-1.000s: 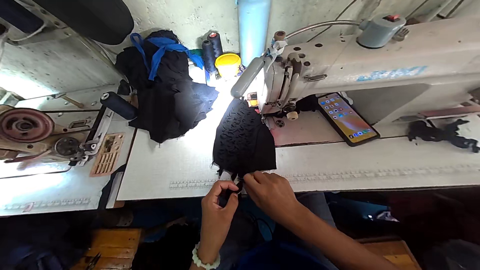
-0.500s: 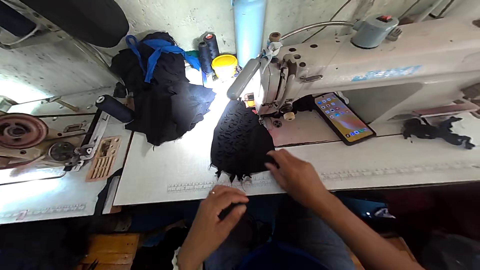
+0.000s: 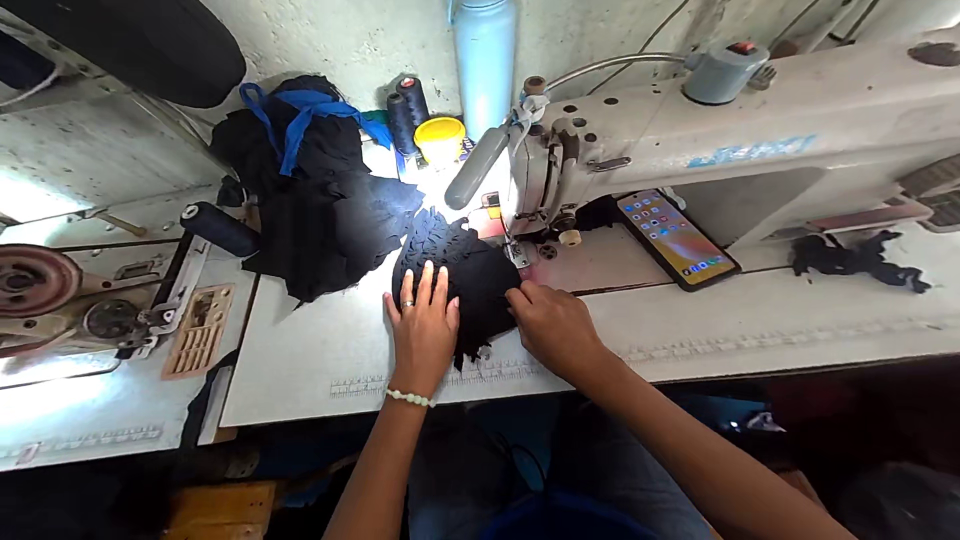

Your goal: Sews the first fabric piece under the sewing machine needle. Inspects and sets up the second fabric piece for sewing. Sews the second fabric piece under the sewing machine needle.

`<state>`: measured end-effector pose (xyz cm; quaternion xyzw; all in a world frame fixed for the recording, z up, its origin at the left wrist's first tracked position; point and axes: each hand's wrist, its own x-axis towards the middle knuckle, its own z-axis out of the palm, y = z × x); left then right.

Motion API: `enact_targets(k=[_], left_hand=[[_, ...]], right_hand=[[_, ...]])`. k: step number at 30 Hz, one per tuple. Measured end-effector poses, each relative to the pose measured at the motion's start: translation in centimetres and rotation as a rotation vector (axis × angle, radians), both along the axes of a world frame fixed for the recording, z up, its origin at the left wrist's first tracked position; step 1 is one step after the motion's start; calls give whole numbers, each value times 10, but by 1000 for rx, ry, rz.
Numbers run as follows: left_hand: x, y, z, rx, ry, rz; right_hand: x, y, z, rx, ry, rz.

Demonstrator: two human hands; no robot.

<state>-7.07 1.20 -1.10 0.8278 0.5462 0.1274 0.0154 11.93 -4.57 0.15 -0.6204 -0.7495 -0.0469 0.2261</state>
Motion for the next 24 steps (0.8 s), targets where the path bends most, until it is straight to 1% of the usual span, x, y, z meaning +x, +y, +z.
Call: enact_targets(k=[3, 7, 11, 14, 18, 22, 24], left_hand=[[0, -8, -1, 24, 9, 30], [1, -8, -3, 42, 1, 19], [1, -8, -4, 76, -2, 6], [0, -9, -4, 98, 3, -9], [0, -7, -6, 149, -16, -48], [0, -7, -6, 138, -13, -57], [0, -7, -6, 126, -11, -57]], right_hand=[[-6, 5, 2, -17, -16, -50], [-11, 9, 7, -33, -20, 19], [-12, 10, 2, 9, 62, 25], [-8, 6, 2, -9, 103, -10], [-2, -10, 8, -38, 26, -50], [-13, -19, 13, -96, 0, 2], [-19, -16, 9, -79, 6, 13]])
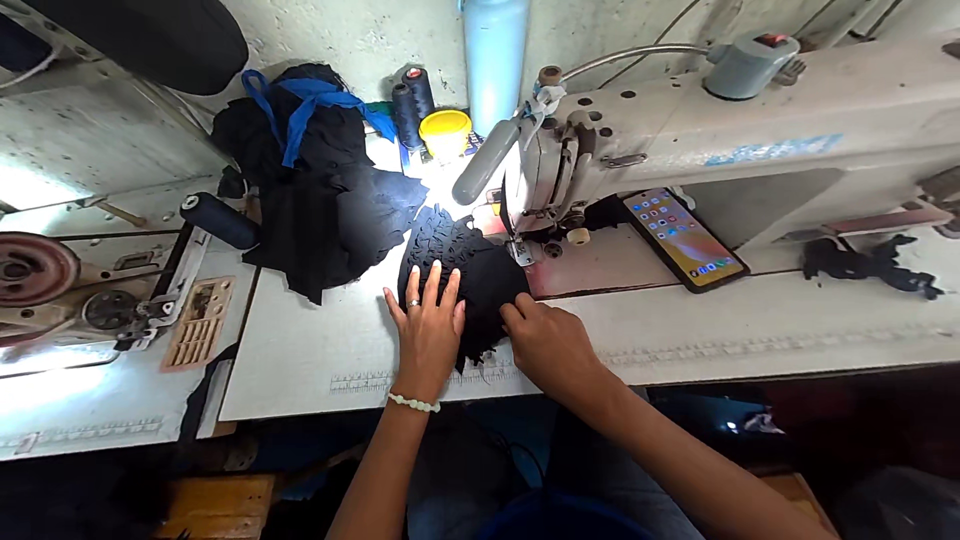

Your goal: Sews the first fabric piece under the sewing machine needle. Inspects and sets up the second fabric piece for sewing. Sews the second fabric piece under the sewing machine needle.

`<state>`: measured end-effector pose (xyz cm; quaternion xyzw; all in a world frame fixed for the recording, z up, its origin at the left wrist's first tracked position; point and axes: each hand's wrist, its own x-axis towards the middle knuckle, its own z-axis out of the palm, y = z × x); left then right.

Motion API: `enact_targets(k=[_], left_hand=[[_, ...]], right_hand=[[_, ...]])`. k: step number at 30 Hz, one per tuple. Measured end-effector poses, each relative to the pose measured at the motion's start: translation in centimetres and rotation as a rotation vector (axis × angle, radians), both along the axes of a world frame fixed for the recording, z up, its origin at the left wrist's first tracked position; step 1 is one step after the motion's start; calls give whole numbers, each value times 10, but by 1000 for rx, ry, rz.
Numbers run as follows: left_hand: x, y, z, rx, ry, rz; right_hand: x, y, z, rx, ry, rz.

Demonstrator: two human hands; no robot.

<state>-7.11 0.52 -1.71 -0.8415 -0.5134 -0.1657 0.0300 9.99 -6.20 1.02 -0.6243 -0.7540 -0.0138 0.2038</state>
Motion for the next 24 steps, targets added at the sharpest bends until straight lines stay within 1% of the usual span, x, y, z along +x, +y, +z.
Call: enact_targets(k=[8, 12, 14, 16, 18, 19, 21, 22, 24], left_hand=[[0, -2, 0, 3, 9, -9], [3, -17, 4, -3, 2, -82], [7, -17, 8, 57, -72, -141], [14, -10, 14, 93, -176, -228], [27, 6, 18, 23, -228, -352], [35, 16, 17, -24, -213, -396], [47, 37, 9, -105, -120, -398], [48, 45, 5, -120, -75, -376], [50, 51, 2, -83, -34, -360]], right_hand=[[4, 2, -14, 117, 96, -31], [28, -11, -7, 100, 164, -134], [41, -19, -10, 126, 204, -95], [46, -30, -16, 76, 245, 24], [47, -35, -25, 36, 219, 83], [48, -36, -28, 44, 191, 82], [52, -36, -30, 88, 129, 58], [52, -36, -29, 93, 118, 57], [55, -40, -25, 62, 157, 67]])
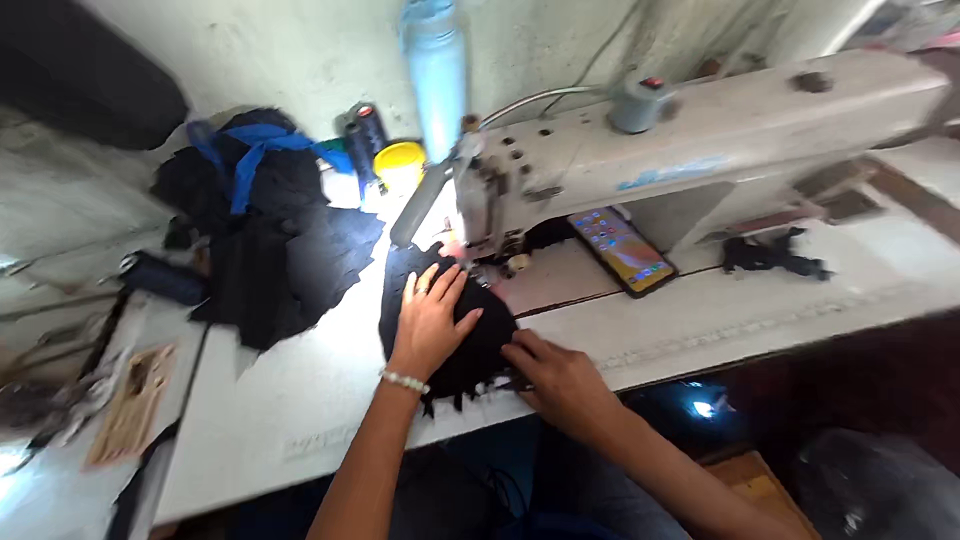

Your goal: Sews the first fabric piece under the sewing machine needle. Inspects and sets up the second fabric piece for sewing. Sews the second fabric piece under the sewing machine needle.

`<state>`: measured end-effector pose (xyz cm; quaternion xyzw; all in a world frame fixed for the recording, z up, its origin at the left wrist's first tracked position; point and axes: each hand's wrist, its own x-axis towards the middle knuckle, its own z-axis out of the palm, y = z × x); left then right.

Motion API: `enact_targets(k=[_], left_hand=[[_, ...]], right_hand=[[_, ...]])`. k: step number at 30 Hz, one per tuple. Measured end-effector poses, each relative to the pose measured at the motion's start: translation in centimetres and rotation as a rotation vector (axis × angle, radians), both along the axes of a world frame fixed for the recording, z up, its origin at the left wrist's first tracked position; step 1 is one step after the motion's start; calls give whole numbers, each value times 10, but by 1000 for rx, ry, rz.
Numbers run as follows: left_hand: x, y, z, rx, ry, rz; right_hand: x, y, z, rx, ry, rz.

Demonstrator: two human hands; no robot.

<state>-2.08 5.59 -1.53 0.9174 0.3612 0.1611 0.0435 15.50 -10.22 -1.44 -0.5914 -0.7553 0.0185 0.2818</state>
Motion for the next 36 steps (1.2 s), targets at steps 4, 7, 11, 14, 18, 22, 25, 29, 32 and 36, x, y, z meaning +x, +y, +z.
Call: enact_targets(k=[4, 7, 11, 14, 18, 22, 25, 29, 32, 36], left_hand=[[1, -5, -5, 120, -48, -102], [0, -9, -2, 130, -88, -110], [1, -24, 16, 94, -204, -82], [0, -45, 26, 70, -293, -60], [1, -75, 28, 7, -325, -85], [-3, -91, 23, -13, -373, -81], [-8, -97, 25, -58, -429, -82], [-9, -101, 31, -138, -530, -109], [1, -109, 40, -356, -671, -137], [32, -117, 49, -696, -800, -190]], right_hand=[[30, -14, -3, 49, 85, -195], [73, -18, -13, 130, -19, -407], [124, -26, 1, 149, 45, -523], [183, -36, 9, 141, 114, -801], [248, -37, 8, -102, 210, -1060], [273, -45, 33, -137, 434, -968], [279, -55, 53, -73, 740, -799], [280, -61, 74, -45, 1163, -590], [252, -62, 86, -126, 1300, -309], [172, -45, 76, -321, 1400, 238]])
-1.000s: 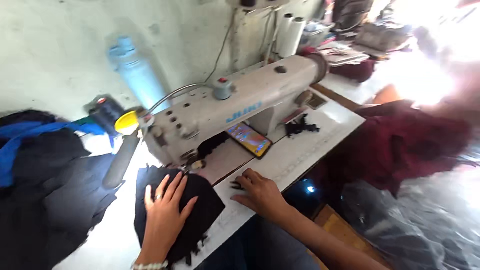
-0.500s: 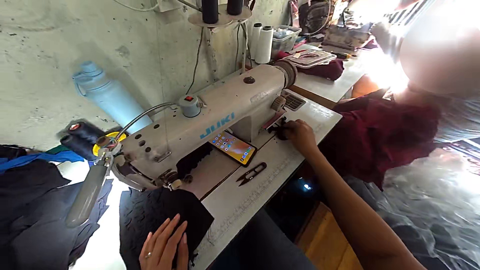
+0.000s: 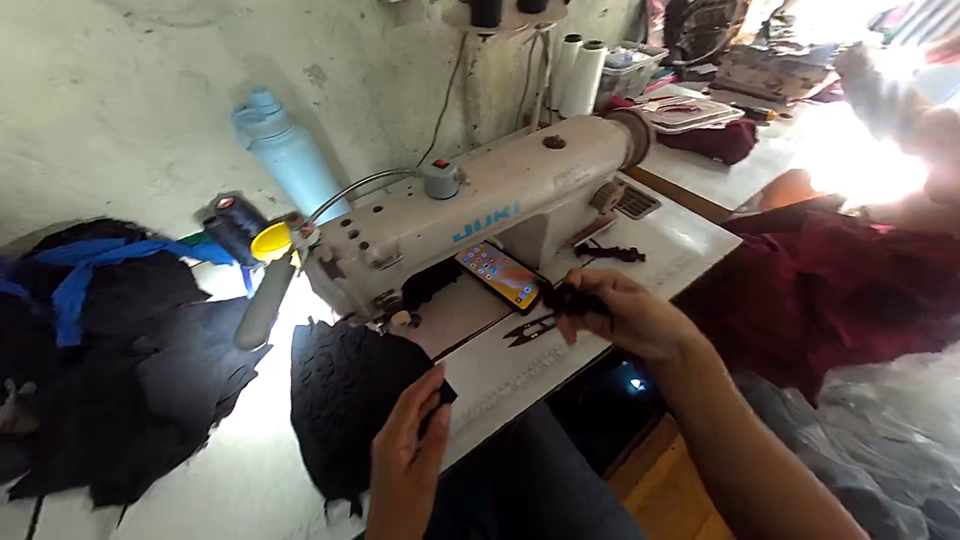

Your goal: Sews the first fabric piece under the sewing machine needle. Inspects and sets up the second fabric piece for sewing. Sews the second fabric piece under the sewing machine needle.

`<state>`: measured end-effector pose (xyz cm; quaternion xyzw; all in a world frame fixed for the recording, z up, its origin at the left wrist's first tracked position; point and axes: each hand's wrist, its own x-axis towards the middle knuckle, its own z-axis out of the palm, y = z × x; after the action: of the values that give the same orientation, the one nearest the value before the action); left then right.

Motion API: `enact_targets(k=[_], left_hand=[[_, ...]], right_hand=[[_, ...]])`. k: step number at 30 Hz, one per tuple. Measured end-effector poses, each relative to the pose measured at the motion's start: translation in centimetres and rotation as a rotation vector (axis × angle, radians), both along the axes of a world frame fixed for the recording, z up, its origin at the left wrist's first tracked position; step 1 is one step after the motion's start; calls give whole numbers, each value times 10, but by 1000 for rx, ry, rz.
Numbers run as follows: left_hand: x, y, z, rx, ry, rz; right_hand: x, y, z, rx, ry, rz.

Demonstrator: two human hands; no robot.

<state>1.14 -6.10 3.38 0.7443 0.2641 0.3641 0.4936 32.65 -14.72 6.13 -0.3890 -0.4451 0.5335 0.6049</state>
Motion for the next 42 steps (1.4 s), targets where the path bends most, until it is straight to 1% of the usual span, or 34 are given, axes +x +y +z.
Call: enact_targets(k=[3, 4, 6, 8, 11, 14, 17, 18, 19, 21, 23, 25, 26, 27, 28, 30, 32, 34, 37, 40, 42], left_hand=[[11, 8, 2, -128, -40, -230], [8, 12, 3, -142, -35, -270], [-5, 18, 7, -174, -17, -249], [-26, 22, 13, -259, 0, -176], [-59, 29, 15, -366, -44, -44], [-79, 36, 15, -416, -97, 60], [-86, 41, 18, -434, -99, 130], [-87, 43, 17, -395, -76, 158], [-87, 45, 15, -307, -22, 190], [-88, 49, 5, -9, 153, 269], [-87, 52, -3, 262, 263, 353], [-83, 51, -6, 373, 276, 446], [-80, 49, -7, 372, 255, 503], [-77, 48, -6, 319, 215, 538], [-75, 46, -4, 216, 152, 546], [-70, 42, 3, -87, -33, 500], [-66, 39, 11, -357, -192, 437], [-62, 36, 16, -531, -299, 402], [-58, 32, 20, -629, -369, 369], [-54, 32, 20, -614, -360, 352], [-52, 32, 18, -589, -351, 323]], right_hand=[[-63, 19, -15, 37, 129, 306], [-80, 24, -19, 24, 161, 373], [-100, 32, -25, -6, 208, 442], [-109, 38, -29, -39, 237, 431], [-110, 43, -35, -76, 240, 361], [-115, 44, -35, -114, 187, 299], [-125, 42, -33, -151, 89, 217], [-127, 42, -34, -158, 53, 180], [-128, 41, -34, -159, 5, 145], [-132, 38, -34, -142, -77, 90], [-138, 35, -33, -102, -141, 59], [-144, 32, -33, -65, -216, 36], [-148, 30, -34, -54, -272, 19], [-151, 29, -36, -43, -344, 3], [-154, 27, -38, -29, -430, -11], [-159, 23, -42, 10, -582, -22], [-165, 18, -46, 53, -673, -40], [-169, 14, -48, 75, -749, -66], [-174, 10, -52, 93, -841, -100], [-175, 8, -56, 115, -890, -99], [-173, 12, -54, 148, -871, -112]])
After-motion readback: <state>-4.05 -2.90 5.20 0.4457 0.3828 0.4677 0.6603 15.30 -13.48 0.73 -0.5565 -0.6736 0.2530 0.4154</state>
